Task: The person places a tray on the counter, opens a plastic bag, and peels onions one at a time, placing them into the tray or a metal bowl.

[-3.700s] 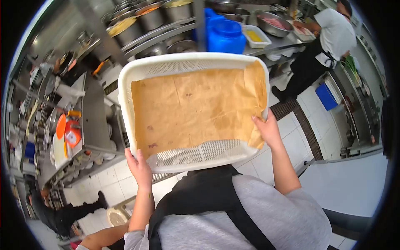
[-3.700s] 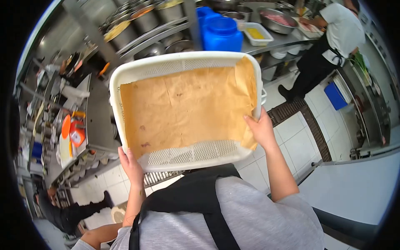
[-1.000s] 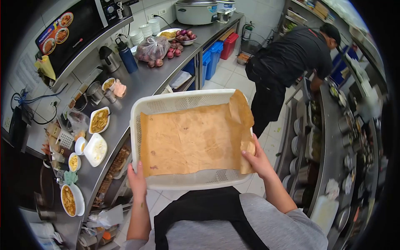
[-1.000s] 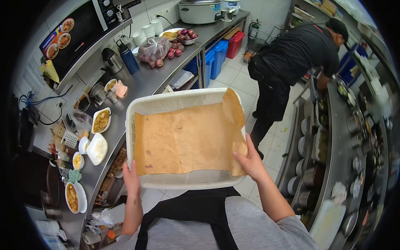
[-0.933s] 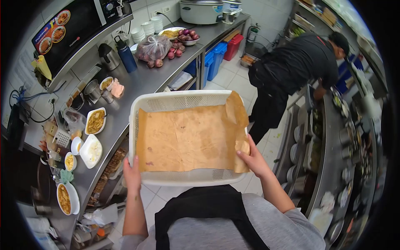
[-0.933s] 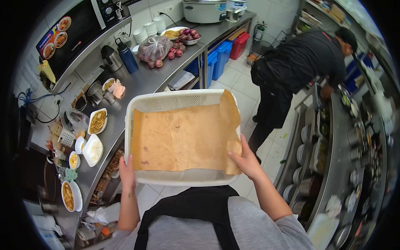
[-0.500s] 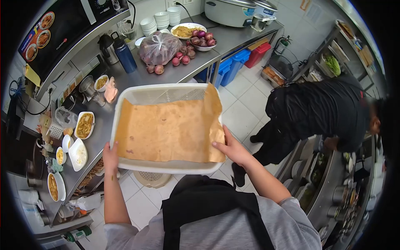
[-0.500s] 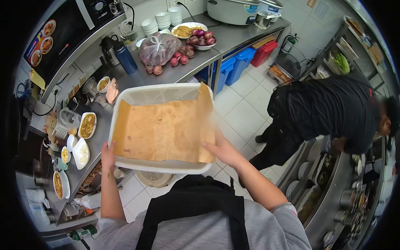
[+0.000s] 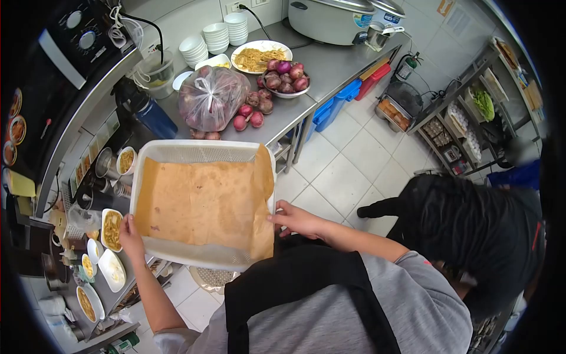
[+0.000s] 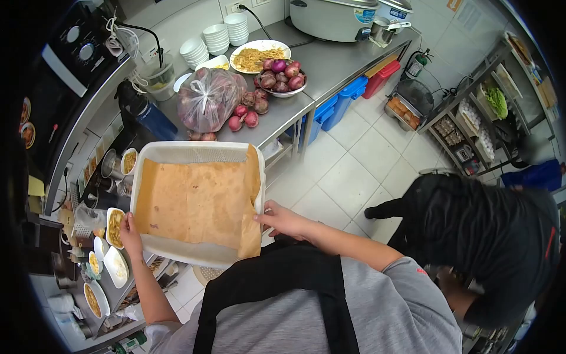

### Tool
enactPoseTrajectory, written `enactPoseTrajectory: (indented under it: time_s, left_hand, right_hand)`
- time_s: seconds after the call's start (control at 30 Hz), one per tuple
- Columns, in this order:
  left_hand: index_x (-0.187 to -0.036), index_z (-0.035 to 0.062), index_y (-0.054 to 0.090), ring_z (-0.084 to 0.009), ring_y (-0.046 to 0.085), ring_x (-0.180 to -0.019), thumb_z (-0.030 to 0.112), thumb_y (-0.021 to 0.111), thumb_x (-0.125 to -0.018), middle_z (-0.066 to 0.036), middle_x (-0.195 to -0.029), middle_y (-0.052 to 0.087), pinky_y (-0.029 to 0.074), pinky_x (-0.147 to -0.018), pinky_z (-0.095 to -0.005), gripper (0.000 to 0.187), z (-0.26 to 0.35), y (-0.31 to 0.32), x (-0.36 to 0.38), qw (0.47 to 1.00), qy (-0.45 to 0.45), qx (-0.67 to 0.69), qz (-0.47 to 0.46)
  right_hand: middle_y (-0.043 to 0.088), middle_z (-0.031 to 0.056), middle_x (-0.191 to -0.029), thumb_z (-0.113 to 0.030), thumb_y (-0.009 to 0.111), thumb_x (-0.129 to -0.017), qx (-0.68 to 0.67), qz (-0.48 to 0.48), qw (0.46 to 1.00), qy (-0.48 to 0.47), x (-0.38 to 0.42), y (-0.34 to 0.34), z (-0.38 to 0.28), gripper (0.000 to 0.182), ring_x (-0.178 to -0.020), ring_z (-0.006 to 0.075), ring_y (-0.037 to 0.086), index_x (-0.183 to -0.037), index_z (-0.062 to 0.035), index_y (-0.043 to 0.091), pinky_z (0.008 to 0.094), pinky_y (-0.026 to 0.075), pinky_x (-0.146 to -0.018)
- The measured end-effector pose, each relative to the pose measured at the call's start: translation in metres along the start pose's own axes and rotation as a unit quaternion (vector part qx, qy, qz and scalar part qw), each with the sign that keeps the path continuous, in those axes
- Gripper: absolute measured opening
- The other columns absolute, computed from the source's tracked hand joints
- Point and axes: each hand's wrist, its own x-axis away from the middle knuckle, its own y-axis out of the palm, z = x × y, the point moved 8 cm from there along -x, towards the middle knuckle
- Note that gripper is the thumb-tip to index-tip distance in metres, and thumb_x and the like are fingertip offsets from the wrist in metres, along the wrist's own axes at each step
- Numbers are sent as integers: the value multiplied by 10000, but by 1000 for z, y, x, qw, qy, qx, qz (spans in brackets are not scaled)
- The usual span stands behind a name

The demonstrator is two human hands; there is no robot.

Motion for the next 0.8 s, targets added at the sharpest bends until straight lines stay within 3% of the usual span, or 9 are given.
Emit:
enactPoseTrajectory:
  time_s: [0.03,0.1,0.13,0.23,0.37,0.47,0.57,0.7,0.8]
  left_hand:
    - [-1189,-58,609,-245,631,-994,248,580,-988,-185,-1091,671,472,-895,-358,367,7,7,-9,1000,-8,-3,-2]
    - [-1258,-34,569,-312,549,-1173,226,577,-987,-202,-1278,572,411,-1007,-391,375,46,7,-13,978,115,-168,46]
    - [-1313,-16,528,-362,434,-1303,212,573,-986,-213,-1389,472,336,-1089,-415,401,54,11,-9,970,115,-213,34]
    - [-1394,16,449,-363,411,-1332,232,583,-982,-201,-1428,439,317,-1105,-422,484,51,9,30,963,119,-227,80]
    - [-1514,70,223,-324,482,-1266,252,625,-958,-160,-1485,372,394,-1045,-457,710,8,30,126,969,-207,56,123]
    - [-1521,74,200,-294,529,-1204,190,622,-952,-183,-1449,392,455,-991,-421,718,44,53,175,927,-335,112,123]
    - [-1520,71,208,-277,547,-1166,103,595,-940,-195,-1412,414,485,-953,-372,698,72,79,181,938,-323,96,80]
    - [-1517,59,252,-222,573,-1106,-10,509,-919,-172,-1377,477,509,-879,-331,654,53,81,158,967,-231,59,90]
    - [-1525,52,242,-209,587,-1066,-15,492,-935,-169,-1377,496,507,-842,-322,644,72,82,135,965,-246,-2,90]
  right_hand:
    - [601,81,-1183,-363,615,-964,0,-2,1000,9,-5,-6,-7,588,-1040,135,552,-1402,-72,351,330,495,-820]
    - [612,119,-1150,-393,615,-955,34,-65,997,-33,-17,-6,-18,513,-1042,191,591,-1271,-40,419,352,496,-833]
    - [614,105,-1157,-394,608,-960,63,-86,993,-42,-23,-7,-22,507,-1056,172,589,-1288,-34,468,340,493,-834]
    - [622,103,-1176,-391,597,-967,150,-184,970,-44,-25,-13,-50,490,-1089,176,584,-1284,-24,529,337,491,-857]
    - [650,139,-1134,-263,610,-943,372,-122,906,-160,-66,-124,-88,356,-1027,203,616,-1195,-10,609,353,492,-892]
    - [670,69,-1020,-179,505,-945,66,150,971,-176,-87,-265,-137,156,-830,154,638,-1012,-75,600,299,509,-691]
    - [652,109,-1019,-311,539,-981,-8,263,947,-185,-111,-354,-180,333,-851,206,650,-1199,-65,487,323,535,-714]
    - [651,180,-1089,-346,475,-1002,-95,84,988,-90,-157,-375,-204,412,-905,280,678,-1288,-52,444,375,572,-782]
    - [654,204,-1108,-344,356,-1030,-109,-8,993,-44,-176,-370,-211,441,-971,318,687,-1285,3,448,377,586,-788]
